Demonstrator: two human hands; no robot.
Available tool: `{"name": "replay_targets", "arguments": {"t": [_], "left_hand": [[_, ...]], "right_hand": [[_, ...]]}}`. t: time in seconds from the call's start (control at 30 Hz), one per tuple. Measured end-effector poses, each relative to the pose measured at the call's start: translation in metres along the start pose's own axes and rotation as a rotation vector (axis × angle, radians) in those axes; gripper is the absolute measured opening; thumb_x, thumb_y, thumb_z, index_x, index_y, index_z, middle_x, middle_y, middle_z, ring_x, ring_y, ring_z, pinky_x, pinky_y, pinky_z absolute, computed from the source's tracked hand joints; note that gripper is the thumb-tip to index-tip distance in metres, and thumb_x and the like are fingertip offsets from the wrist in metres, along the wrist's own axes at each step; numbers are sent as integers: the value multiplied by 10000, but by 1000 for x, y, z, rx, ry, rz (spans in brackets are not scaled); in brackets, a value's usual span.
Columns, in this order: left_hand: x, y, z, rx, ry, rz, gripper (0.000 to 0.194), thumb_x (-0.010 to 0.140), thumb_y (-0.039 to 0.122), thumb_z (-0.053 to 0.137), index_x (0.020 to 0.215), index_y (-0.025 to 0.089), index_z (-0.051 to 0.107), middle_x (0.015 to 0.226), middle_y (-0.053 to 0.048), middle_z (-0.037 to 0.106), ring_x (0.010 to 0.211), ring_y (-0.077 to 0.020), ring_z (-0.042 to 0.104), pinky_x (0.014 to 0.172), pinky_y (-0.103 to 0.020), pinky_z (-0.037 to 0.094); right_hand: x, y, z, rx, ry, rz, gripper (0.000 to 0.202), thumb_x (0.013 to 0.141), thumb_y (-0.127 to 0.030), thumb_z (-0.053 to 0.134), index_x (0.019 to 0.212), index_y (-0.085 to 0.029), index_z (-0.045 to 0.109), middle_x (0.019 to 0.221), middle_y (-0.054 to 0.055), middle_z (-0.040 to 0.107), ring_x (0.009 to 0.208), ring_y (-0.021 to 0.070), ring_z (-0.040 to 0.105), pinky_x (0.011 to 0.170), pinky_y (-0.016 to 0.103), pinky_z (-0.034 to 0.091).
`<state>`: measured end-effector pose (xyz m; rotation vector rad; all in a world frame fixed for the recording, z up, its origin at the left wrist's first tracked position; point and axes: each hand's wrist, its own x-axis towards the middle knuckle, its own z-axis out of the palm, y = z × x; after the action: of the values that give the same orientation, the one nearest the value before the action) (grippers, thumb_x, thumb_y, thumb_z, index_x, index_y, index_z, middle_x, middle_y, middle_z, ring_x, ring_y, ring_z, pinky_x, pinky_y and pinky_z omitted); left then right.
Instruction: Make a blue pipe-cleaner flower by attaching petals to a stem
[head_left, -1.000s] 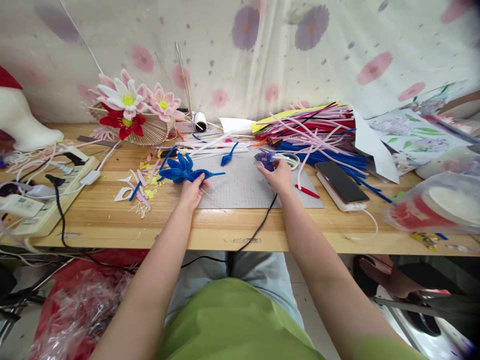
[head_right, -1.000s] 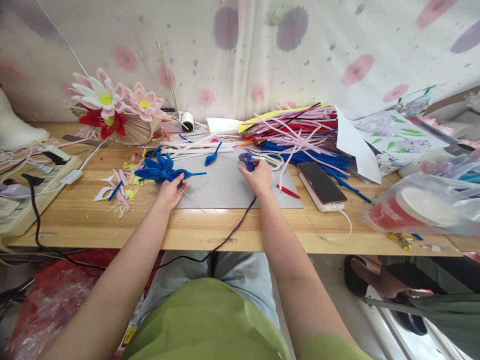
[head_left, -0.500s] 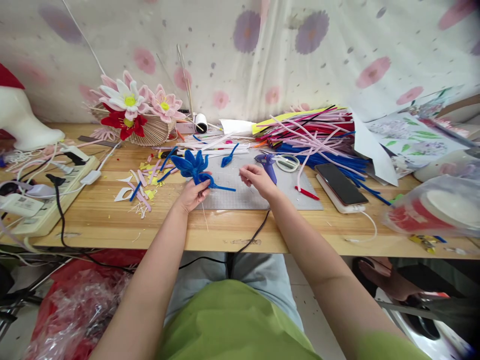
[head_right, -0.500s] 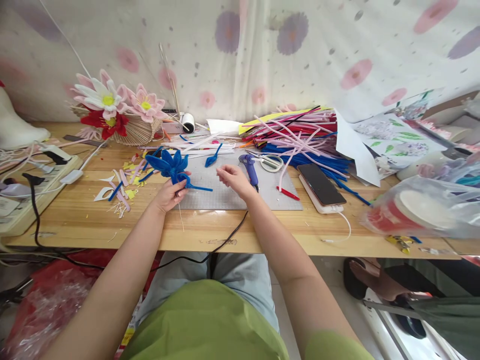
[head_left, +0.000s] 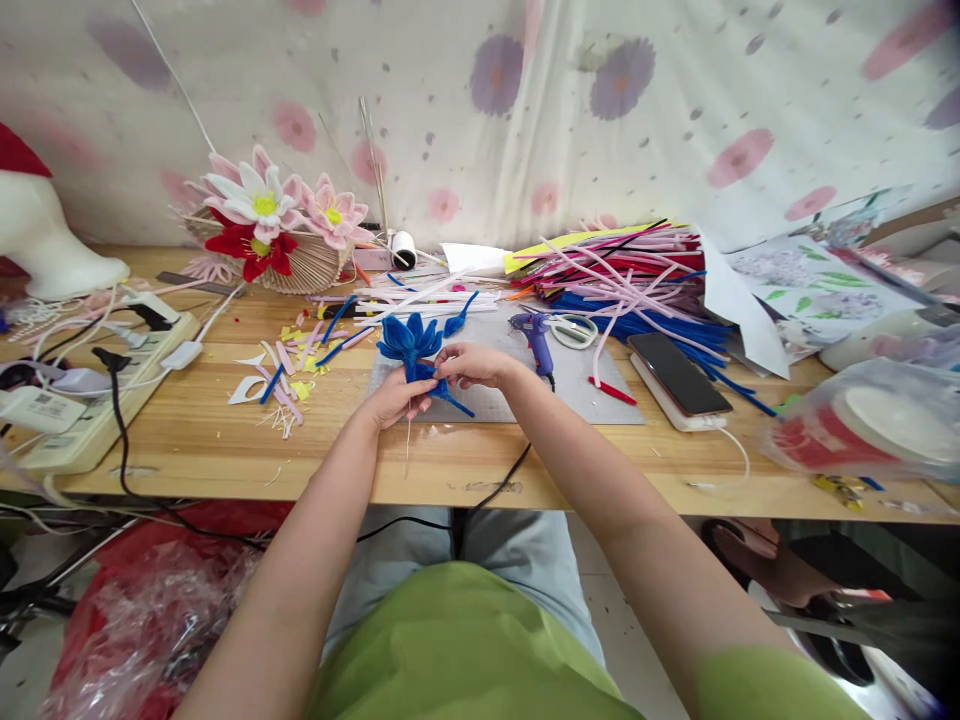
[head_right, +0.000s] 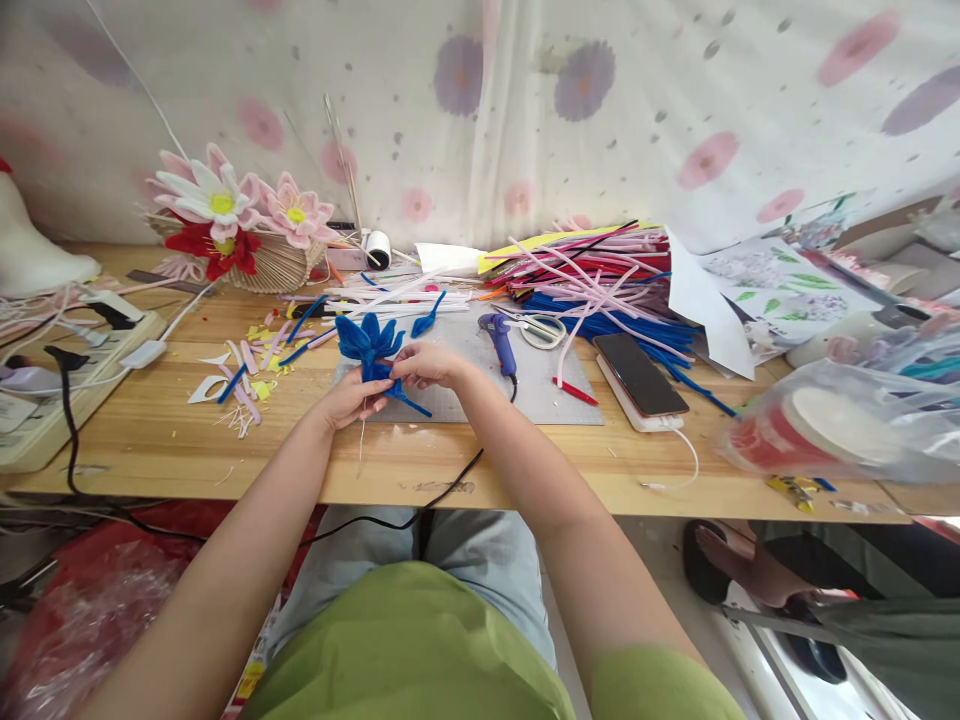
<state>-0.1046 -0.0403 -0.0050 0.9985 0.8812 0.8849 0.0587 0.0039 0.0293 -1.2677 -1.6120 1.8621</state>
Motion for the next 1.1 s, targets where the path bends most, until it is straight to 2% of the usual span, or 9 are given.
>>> {"name": "replay_targets", "arguments": {"t": [0.1,0.23,0.43,0.53,0.63,0.73,0.83,0.97,1.1], "left_hand": [[2,0,-2,-14,30,10,347,660,371,728,878,125,618,638,-39,628,308,-21,391,241,-134,120],[6,2,-6,-116,53,-9,467,750,576,560,842,122,616,609,-59,633,255,14,244,251,-136,74],[4,9,-6,-261,151,-51,356,851,482,478,794,145,579,404,54,426,231,4,173,263,-120,44],[2,12,-8,-322,135,-79,286,871,410,475,793,149,563,451,48,439,258,-2,235,259,-108,71],[3,13,-10,-366,217,-72,257,884,350,463,748,143,529,511,25,474,328,-26,369,265,-100,172],[5,13,-11,-446,248,-67,282,917,306,392,724,138,510,464,58,376,315,-22,305,273,-101,204],[6,13,-12,-494,241,-79,321,916,376,393,745,135,518,437,91,261,299,-17,226,268,-98,144],[7,11,-13,-473,276,-62,315,884,418,447,783,132,532,442,100,235,297,-14,216,274,-99,141],[7,9,-14,-507,235,-24,346,927,365,356,806,109,557,446,83,266,327,-29,297,303,-105,263]], "right_hand": [[-5,3,-9,89,1,12,127,583,-129,657,628,-152,540,454,-51,491,388,32,391,347,138,247],[-17,6,-29,344,72,5,141,593,-91,609,624,-162,492,457,-66,461,381,25,360,341,130,227],[-23,12,-45,735,233,-42,142,651,-78,529,655,-174,424,525,-53,486,418,25,399,353,114,242],[-20,13,-38,761,207,-51,129,678,-145,542,679,-180,418,534,-49,486,422,31,410,347,111,223],[-16,11,-27,722,210,-56,114,678,-160,521,696,-191,413,477,-75,424,383,30,373,341,104,198],[-14,8,-16,640,295,-114,165,638,-125,504,766,-216,453,421,-112,349,334,31,326,338,104,179],[-13,7,-10,603,348,-145,194,611,-120,525,768,-219,468,410,-120,348,330,27,332,338,103,174],[-12,3,-8,672,294,-139,161,642,-175,593,688,-196,440,415,-104,387,355,25,376,337,111,223],[-15,-1,-9,670,179,-180,218,655,-244,680,699,-181,476,478,-64,502,418,44,475,352,125,294]]}}
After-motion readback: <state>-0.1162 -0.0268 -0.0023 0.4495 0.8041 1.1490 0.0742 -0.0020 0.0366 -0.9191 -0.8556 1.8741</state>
